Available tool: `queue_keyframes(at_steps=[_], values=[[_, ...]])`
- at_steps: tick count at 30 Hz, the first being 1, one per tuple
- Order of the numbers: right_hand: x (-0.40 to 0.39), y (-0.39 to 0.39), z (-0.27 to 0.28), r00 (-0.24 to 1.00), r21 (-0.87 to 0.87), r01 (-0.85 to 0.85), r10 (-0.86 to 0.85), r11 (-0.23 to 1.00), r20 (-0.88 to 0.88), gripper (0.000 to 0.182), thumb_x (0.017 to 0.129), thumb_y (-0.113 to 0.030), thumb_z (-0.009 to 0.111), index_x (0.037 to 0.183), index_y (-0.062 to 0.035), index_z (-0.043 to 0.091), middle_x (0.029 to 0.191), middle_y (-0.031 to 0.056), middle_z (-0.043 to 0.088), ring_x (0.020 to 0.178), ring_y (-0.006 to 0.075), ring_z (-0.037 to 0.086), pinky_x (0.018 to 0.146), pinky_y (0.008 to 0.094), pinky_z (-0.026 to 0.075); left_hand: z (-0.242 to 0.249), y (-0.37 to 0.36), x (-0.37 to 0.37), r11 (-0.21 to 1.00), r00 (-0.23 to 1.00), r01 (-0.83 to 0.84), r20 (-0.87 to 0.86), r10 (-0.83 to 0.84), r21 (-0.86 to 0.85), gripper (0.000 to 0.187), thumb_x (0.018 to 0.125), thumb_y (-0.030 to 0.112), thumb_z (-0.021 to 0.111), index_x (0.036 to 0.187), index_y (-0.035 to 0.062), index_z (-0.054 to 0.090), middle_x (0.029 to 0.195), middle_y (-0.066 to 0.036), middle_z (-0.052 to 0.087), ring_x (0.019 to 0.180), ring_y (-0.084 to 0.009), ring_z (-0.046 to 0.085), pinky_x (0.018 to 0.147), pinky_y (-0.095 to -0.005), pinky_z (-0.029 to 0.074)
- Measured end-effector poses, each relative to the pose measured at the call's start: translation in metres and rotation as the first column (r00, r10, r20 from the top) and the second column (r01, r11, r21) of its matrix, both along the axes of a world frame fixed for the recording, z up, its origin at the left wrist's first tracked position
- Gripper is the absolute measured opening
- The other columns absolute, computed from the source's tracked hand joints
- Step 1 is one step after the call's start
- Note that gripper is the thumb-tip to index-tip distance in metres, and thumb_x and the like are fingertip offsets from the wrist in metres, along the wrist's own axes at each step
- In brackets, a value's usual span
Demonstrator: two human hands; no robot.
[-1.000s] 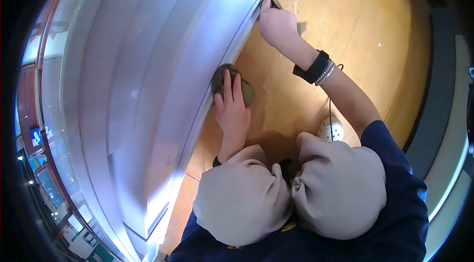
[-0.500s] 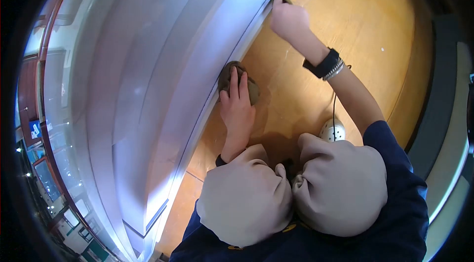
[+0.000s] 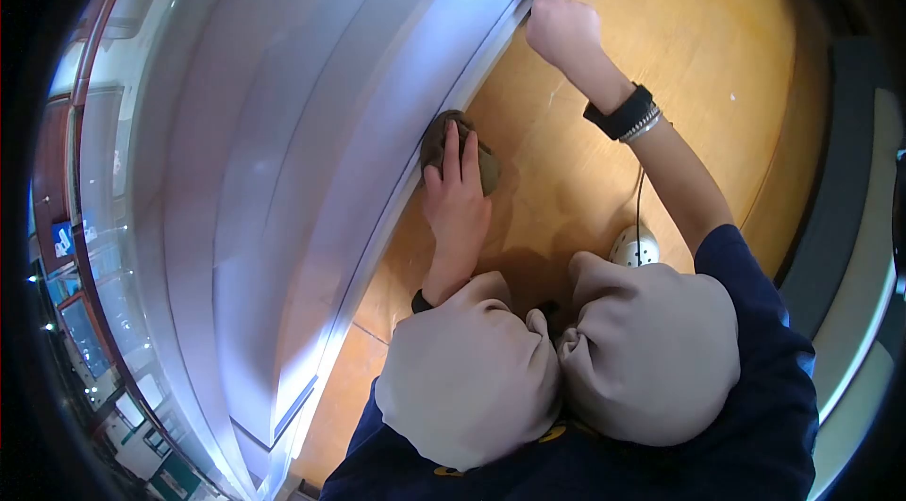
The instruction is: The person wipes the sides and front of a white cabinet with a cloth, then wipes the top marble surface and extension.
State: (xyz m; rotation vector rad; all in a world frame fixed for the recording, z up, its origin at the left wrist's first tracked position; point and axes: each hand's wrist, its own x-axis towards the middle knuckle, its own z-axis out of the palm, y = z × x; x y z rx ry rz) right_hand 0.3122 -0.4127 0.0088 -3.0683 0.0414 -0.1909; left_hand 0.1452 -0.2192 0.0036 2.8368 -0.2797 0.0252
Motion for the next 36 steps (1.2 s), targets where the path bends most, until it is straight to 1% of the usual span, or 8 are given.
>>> queue_keyframes(at_steps=[12, 17, 19, 21, 26, 33, 34, 36], values=[[0.032, -0.026, 0.005, 0.999, 0.014, 0.037, -0.037, 0.999, -0.020, 0.023, 0.076, -0.013, 0.046, 0.093, 0.0014, 0.049, 0.071, 0.0180, 0.065, 0.063, 0.0338, 0.065, 0.062, 0.0439, 0.052, 0.000, 0.001, 0.001, 0.999, 1.000, 0.014, 0.011, -0.014, -0.030, 0.074, 0.057, -0.004, 0.063, 0.126, 0.0150, 0.046, 0.141, -0.001, 0.035, 0.094, -0.0323, 0.048, 0.085, -0.0384, 0.044], [0.049, -0.069, 0.002, 0.972, 0.382, 0.144, -0.058, 0.913, -0.228, 0.027, 0.076, -0.017, 0.042, 0.096, -0.0024, 0.053, 0.068, 0.0192, 0.064, 0.050, 0.0298, 0.061, 0.053, 0.0397, 0.051, -0.001, 0.002, 0.000, 1.000, 0.999, 0.022, 0.029, -0.022, -0.016, 0.072, 0.058, -0.002, 0.064, 0.126, 0.0155, 0.047, 0.141, -0.001, 0.035, 0.096, -0.0331, 0.048, 0.086, -0.0385, 0.044], [0.043, -0.074, -0.007, 0.855, 0.599, 0.271, 0.097, 0.753, -0.509, 0.033, 0.077, -0.027, 0.045, 0.094, -0.0018, 0.058, 0.085, 0.0171, 0.066, 0.077, 0.0308, 0.065, 0.071, 0.0406, 0.049, 0.000, 0.000, 0.000, 0.999, 1.000, -0.001, -0.007, 0.001, -0.039, 0.072, 0.058, -0.002, 0.063, 0.126, 0.0153, 0.047, 0.140, -0.002, 0.035, 0.097, -0.0333, 0.048, 0.087, -0.0385, 0.043], [0.044, -0.074, -0.065, 0.992, 0.591, 0.042, 0.036, 0.806, -0.121, 0.037, 0.076, -0.027, 0.046, 0.099, 0.0008, 0.057, 0.087, 0.0238, 0.062, 0.084, 0.0359, 0.060, 0.075, 0.0397, 0.047, -0.001, 0.001, 0.001, 0.999, 1.000, 0.009, 0.018, -0.008, -0.051, 0.071, 0.058, -0.003, 0.063, 0.126, 0.0151, 0.047, 0.140, -0.002, 0.036, 0.097, -0.0331, 0.048, 0.087, -0.0385, 0.043], [0.032, -0.082, -0.115, 0.988, 0.911, 0.094, -0.151, 0.402, -0.036, 0.033, 0.077, -0.023, 0.050, 0.101, -0.0012, 0.058, 0.084, 0.0168, 0.064, 0.078, 0.0267, 0.061, 0.072, 0.0348, 0.047, -0.002, 0.001, 0.000, 0.999, 0.997, 0.029, 0.076, -0.026, -0.037, 0.070, 0.059, -0.003, 0.062, 0.125, 0.0147, 0.048, 0.140, -0.002, 0.036, 0.097, -0.0329, 0.047, 0.087, -0.0386, 0.043], [0.033, -0.078, -0.059, 0.978, 0.837, -0.048, -0.144, 0.545, 0.150, 0.032, 0.081, -0.014, 0.049, 0.110, -0.0028, 0.056, 0.081, 0.0054, 0.060, 0.072, 0.0104, 0.054, 0.066, 0.0246, 0.045, -0.007, 0.002, 0.001, 0.997, 0.999, 0.037, 0.023, -0.035, -0.071, 0.071, 0.059, -0.004, 0.063, 0.126, 0.0145, 0.047, 0.140, -0.006, 0.034, 0.104, -0.0369, 0.045, 0.090, -0.0431, 0.041], [0.028, -0.067, -0.032, 0.974, 0.820, 0.214, -0.183, 0.531, -0.136, 0.036, 0.080, -0.016, 0.049, 0.114, -0.0049, 0.054, 0.084, 0.0091, 0.062, 0.075, 0.0153, 0.058, 0.070, 0.0288, 0.047, -0.009, 0.002, 0.001, 0.997, 0.998, 0.039, 0.047, -0.036, -0.059, 0.072, 0.059, -0.004, 0.063, 0.126, 0.0148, 0.047, 0.140, -0.007, 0.033, 0.106, -0.0379, 0.045, 0.091, -0.0438, 0.040], [0.034, -0.072, -0.010, 0.984, 0.845, 0.171, -0.046, 0.507, -0.171, 0.037, 0.079, -0.012, 0.049, 0.115, -0.0028, 0.050, 0.094, 0.0153, 0.057, 0.089, 0.0216, 0.054, 0.078, 0.0334, 0.045, -0.004, 0.000, 0.001, 0.998, 1.000, 0.023, 0.003, -0.022, -0.062, 0.073, 0.058, -0.004, 0.064, 0.126, 0.0154, 0.047, 0.140, -0.008, 0.033, 0.108, -0.0384, 0.044, 0.092, -0.0439, 0.040]])
